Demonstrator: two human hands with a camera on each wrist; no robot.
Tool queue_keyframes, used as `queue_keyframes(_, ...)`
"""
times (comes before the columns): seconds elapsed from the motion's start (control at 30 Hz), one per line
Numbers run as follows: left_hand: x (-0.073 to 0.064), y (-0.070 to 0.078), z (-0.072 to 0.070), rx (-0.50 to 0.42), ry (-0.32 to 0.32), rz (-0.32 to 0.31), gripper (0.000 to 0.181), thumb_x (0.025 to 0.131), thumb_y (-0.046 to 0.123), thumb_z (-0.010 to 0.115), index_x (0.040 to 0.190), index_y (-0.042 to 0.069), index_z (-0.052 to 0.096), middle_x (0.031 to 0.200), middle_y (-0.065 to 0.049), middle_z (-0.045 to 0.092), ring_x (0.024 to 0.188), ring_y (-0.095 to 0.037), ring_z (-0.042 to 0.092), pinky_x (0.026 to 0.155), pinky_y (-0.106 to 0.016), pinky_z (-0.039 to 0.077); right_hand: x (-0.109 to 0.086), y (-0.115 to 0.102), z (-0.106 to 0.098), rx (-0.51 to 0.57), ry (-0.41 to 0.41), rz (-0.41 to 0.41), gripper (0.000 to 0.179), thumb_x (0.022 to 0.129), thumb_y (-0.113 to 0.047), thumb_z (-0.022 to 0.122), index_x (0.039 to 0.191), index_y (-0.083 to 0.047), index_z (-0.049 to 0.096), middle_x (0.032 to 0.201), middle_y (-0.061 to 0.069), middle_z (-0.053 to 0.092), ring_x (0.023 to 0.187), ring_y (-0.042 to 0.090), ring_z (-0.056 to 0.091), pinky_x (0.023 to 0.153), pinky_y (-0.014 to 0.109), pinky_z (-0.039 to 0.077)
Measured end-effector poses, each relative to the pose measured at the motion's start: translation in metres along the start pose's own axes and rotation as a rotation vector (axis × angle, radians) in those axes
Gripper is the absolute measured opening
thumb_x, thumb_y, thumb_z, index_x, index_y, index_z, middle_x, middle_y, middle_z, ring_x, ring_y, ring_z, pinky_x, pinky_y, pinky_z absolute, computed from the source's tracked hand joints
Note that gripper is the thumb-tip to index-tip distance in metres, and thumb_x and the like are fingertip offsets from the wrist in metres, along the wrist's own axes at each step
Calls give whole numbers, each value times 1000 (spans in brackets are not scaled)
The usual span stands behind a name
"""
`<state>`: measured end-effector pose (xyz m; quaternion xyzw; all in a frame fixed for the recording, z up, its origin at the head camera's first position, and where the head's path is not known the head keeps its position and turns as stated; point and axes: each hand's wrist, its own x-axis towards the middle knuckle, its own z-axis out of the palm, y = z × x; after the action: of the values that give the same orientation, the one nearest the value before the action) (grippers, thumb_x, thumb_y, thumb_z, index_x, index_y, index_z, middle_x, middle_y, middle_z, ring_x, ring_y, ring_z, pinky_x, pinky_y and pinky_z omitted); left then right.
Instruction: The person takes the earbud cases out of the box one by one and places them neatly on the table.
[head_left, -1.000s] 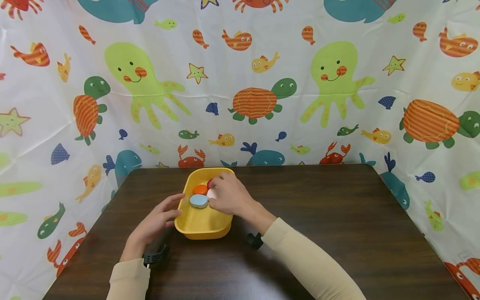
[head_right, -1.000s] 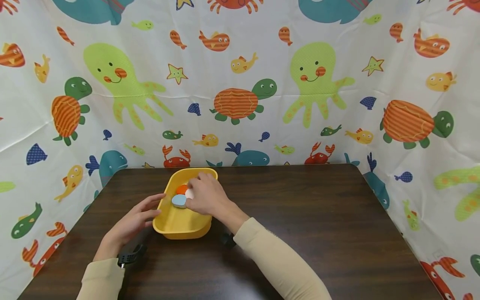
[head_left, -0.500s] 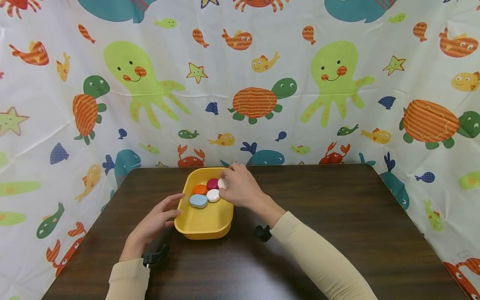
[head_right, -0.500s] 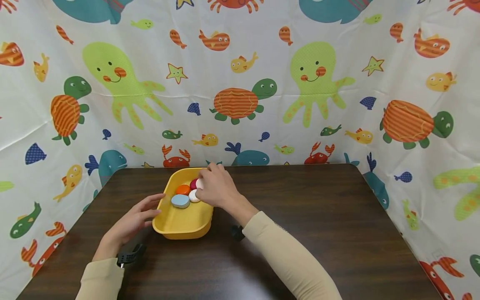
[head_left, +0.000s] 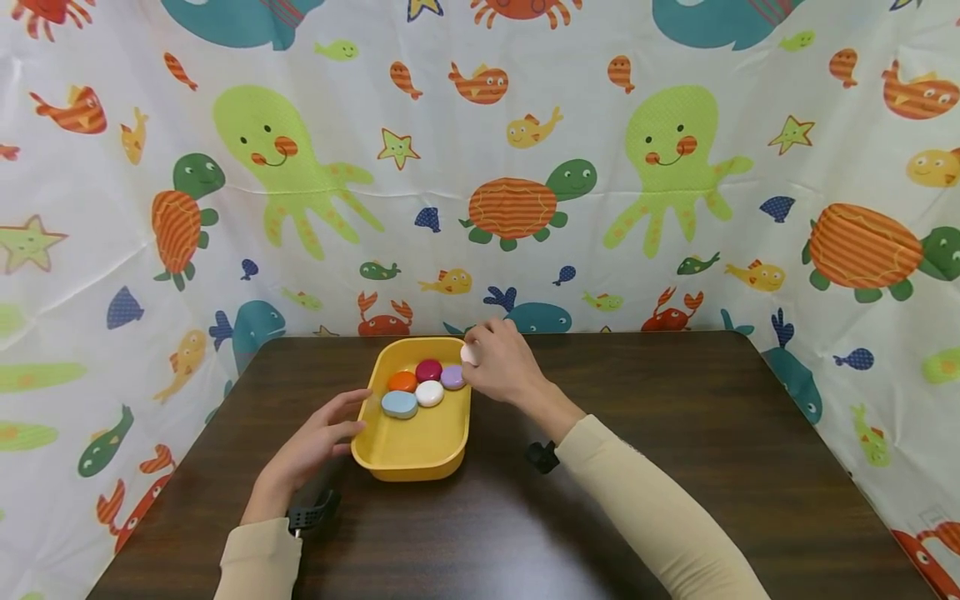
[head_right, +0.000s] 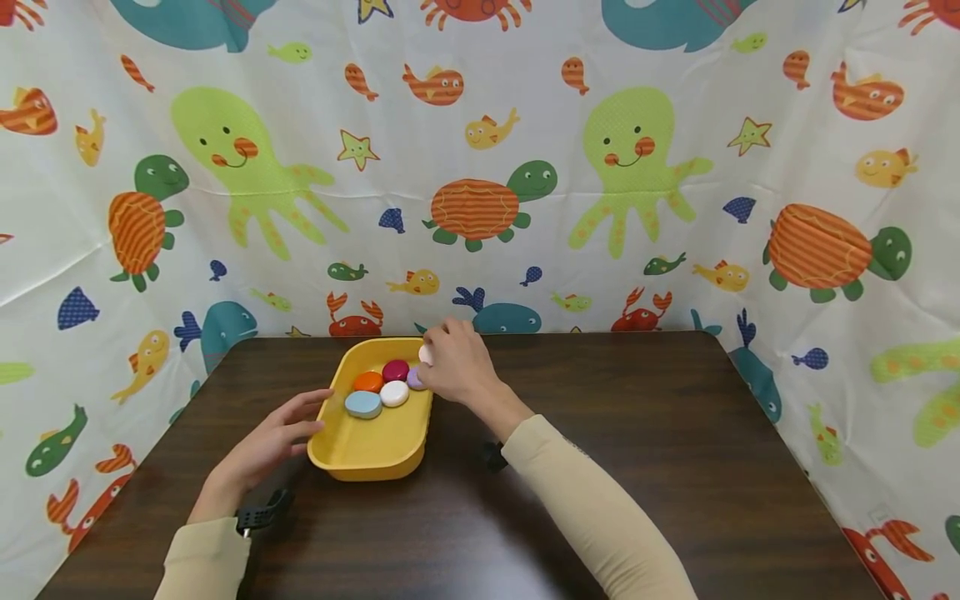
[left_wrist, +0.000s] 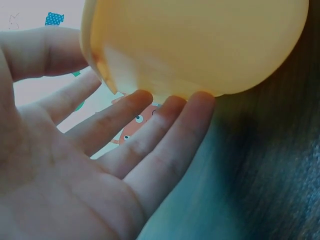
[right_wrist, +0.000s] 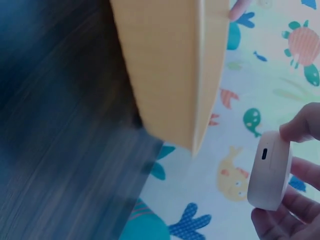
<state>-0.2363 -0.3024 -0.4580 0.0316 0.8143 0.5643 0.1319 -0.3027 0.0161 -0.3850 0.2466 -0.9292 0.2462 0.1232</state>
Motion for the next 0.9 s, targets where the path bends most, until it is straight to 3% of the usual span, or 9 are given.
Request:
queue_keyframes(0.43,0,0,1,-4,6,-11,63,103,24,58,159,15,30,163,-20,24,141,-44,38,107,-54,45,7,22,9,-46,16,52,35,89,-26,74,119,-9,70,118,9,60,104,25,50,90,38,52)
queue_keyframes(0.9,0,0,-1,6,12,-8,62,103,26,58,158,16,31,164,-19,24,140,-44,38,107,-55,45,13,40,25,-90,-40,92,36,90,-27,71,121,-8,67,118,11,59,103,26,50,93,40,51)
